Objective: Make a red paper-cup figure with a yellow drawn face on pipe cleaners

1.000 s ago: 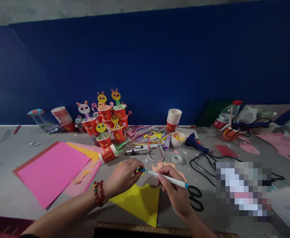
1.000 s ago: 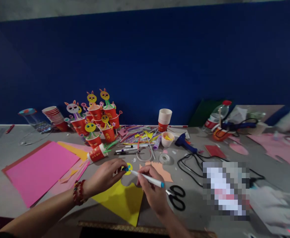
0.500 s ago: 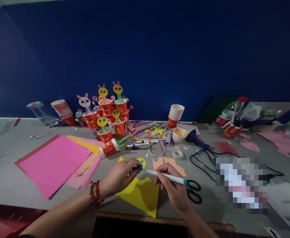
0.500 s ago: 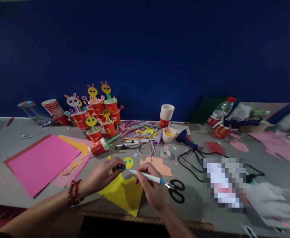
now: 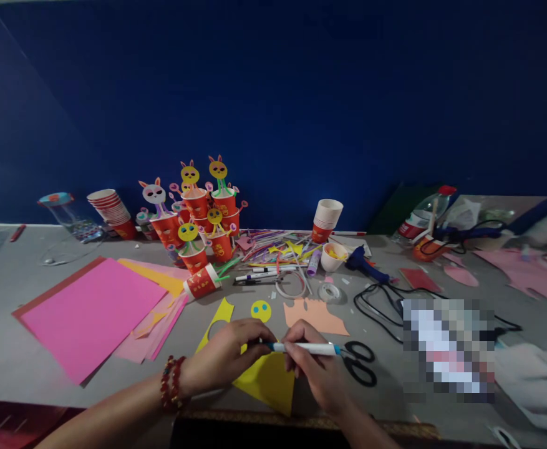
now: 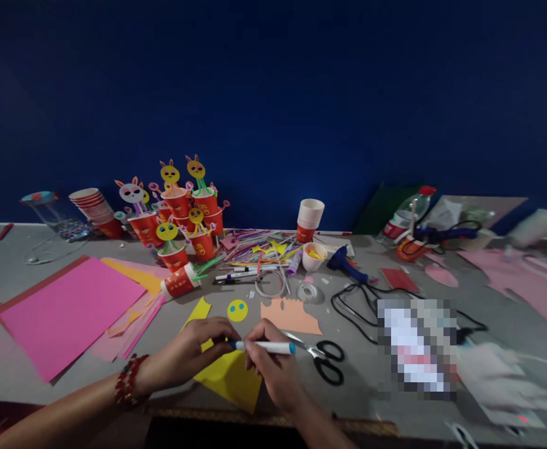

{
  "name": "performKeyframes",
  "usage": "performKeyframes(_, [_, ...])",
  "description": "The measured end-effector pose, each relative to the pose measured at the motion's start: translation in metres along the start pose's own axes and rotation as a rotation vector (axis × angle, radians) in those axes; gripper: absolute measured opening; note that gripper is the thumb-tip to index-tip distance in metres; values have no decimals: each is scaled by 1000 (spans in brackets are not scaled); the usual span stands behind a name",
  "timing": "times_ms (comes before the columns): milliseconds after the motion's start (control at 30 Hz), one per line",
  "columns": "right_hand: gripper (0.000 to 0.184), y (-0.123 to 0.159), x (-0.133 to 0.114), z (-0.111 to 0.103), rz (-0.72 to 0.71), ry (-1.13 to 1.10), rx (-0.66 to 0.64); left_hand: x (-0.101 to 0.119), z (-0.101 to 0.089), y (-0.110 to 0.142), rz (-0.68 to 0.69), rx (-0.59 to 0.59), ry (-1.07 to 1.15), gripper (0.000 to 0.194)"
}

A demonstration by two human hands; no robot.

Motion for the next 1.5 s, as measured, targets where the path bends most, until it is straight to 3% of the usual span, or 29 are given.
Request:
performKeyframes(100, [30, 0, -2, 8, 3, -39, -71, -20, 6, 3, -221, -77, 188, 20])
performKeyframes(200, [26, -4, -12, 15, -41, 1, -127, -38, 18, 7, -401, -208, 405, 40])
performKeyframes(300, [24, -11, -22, 18, -94, 64, -121, -44, 22, 9, -387, -276, 402, 54])
performKeyframes(533, [29, -12, -12, 40, 8, -143, -222, -30, 16, 19, -284, -220, 365, 59])
performKeyframes(600, [29, -15, -10, 44, 12, -116, -288, -25, 17, 20, -208, -237, 280, 57])
performKeyframes(667, [23, -28, -13, 47, -46, 22, -377, -31, 10, 15, -147, -176, 127, 53])
performKeyframes(700, [19, -36, -15, 50, -119, 140, -442, -37, 1, 10, -129, -100, 28, 50])
performKeyframes(767, [43, -63, -20, 49, -309, 407, -478, -56, -26, 3, -160, 101, -158, 45])
performKeyframes(800, [48, -80, -20, 48, -429, 587, -444, -62, -40, 1, -160, 193, -243, 42])
performKeyframes(867, [40, -111, -19, 44, -659, 980, -307, -65, -59, -1, -93, 305, -417, 38])
performKeyframes(900, [34, -123, -14, 46, -684, 1038, -294, -64, -64, 0, -53, 324, -503, 36])
performKeyframes(1033, [9, -144, -2, 55, -719, 1121, -270, -63, -59, 2, 7, 239, -788, 31])
performKeyframes(1167, [16, -147, -10, 48, -729, 1124, -258, -71, -46, 0, -41, 113, -945, 29])
performKeyframes(1367, [9, -137, 1, 37, -693, 1113, -347, -79, -26, -8, -13, 25, -945, 28])
performKeyframes(1500, [4, -139, 3, 36, -677, 1027, -320, -78, -27, -4, -3, 14, -967, 31])
Point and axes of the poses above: each hand's wrist, its own y-axis away from the middle knuckle, its own z-axis out of the palm, x = y × z, the point moved 10 cm from there along -y, towards the middle knuckle, and after that the axes turned 14 degrees about x, right-handed, at the moved point
